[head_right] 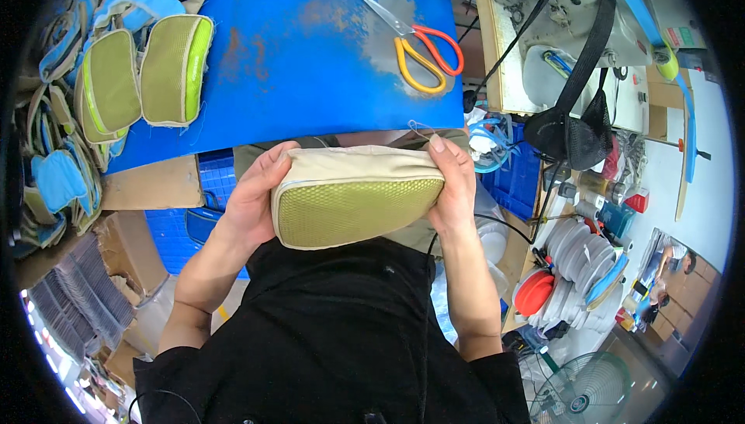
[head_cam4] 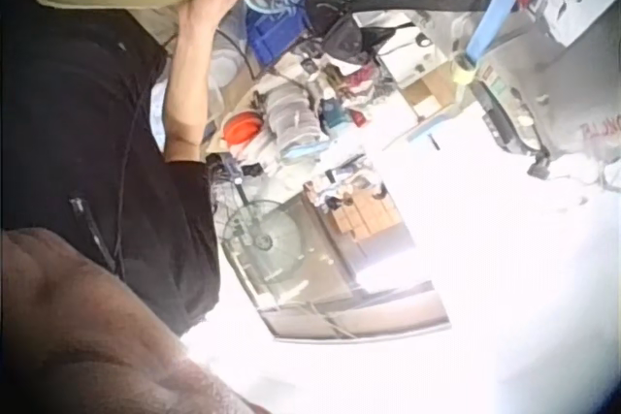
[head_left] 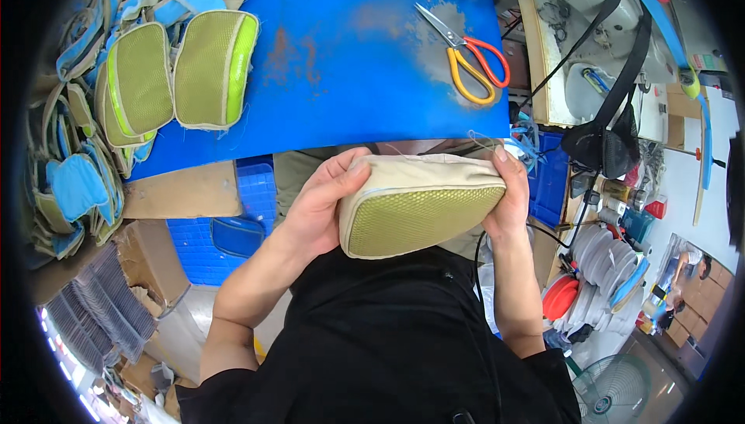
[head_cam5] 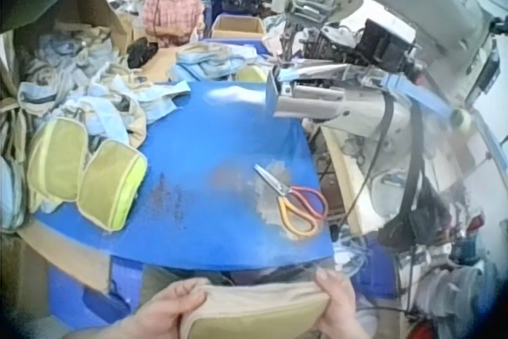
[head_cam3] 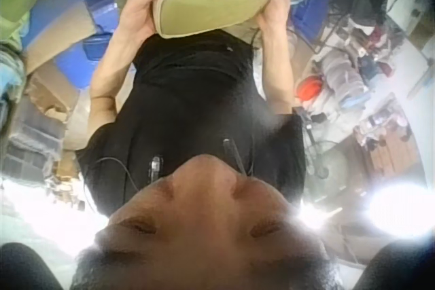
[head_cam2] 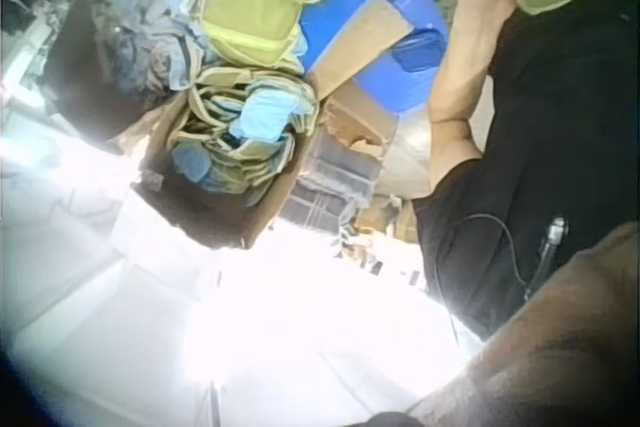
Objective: The person sews a light blue fabric pouch using an industrial sewing machine, then turns it right-side out and trims loose threads with scissors. They repeat this process with a second pouch, handling each item individually and placing finished units aside.
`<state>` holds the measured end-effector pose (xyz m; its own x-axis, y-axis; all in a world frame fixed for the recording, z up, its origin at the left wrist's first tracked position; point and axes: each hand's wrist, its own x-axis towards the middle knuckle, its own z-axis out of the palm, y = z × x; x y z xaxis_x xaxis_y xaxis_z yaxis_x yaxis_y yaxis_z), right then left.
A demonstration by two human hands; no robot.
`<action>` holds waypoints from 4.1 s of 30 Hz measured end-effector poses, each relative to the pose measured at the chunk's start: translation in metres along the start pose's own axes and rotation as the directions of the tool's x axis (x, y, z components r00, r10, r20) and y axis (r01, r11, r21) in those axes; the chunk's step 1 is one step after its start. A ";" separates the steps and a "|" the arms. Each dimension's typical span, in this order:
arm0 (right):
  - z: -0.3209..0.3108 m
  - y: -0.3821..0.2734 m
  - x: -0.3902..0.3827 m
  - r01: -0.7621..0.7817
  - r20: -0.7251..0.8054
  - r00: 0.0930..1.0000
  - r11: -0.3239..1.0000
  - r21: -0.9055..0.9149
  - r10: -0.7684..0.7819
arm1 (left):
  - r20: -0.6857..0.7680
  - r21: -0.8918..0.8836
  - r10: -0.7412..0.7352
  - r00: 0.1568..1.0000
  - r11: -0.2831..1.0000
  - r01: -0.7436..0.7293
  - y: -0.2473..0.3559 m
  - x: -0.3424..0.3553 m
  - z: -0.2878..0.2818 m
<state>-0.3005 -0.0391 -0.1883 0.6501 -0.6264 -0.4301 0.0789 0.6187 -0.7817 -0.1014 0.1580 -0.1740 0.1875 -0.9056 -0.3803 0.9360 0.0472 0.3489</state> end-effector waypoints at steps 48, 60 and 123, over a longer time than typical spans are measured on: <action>0.013 -0.040 -0.030 0.400 0.092 0.913 0.830 -0.389 -0.397 | 0.229 0.449 0.189 0.955 0.850 -0.276 0.066 -0.009 0.044; 0.030 -0.035 0.018 0.464 0.146 0.831 0.526 -0.712 -0.536 | 0.137 0.891 0.418 0.898 0.344 -0.296 0.097 0.013 0.036; 0.066 0.019 0.016 0.619 0.370 0.749 0.383 -0.685 -0.549 | 0.020 0.740 0.707 0.707 0.465 -0.486 0.043 0.017 0.002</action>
<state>-0.2392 -0.0060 -0.1803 0.7234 -0.6335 0.2745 -0.0851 -0.4764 -0.8751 -0.0588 0.1434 -0.1637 0.7885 -0.6150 -0.0048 0.1235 0.1506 0.9809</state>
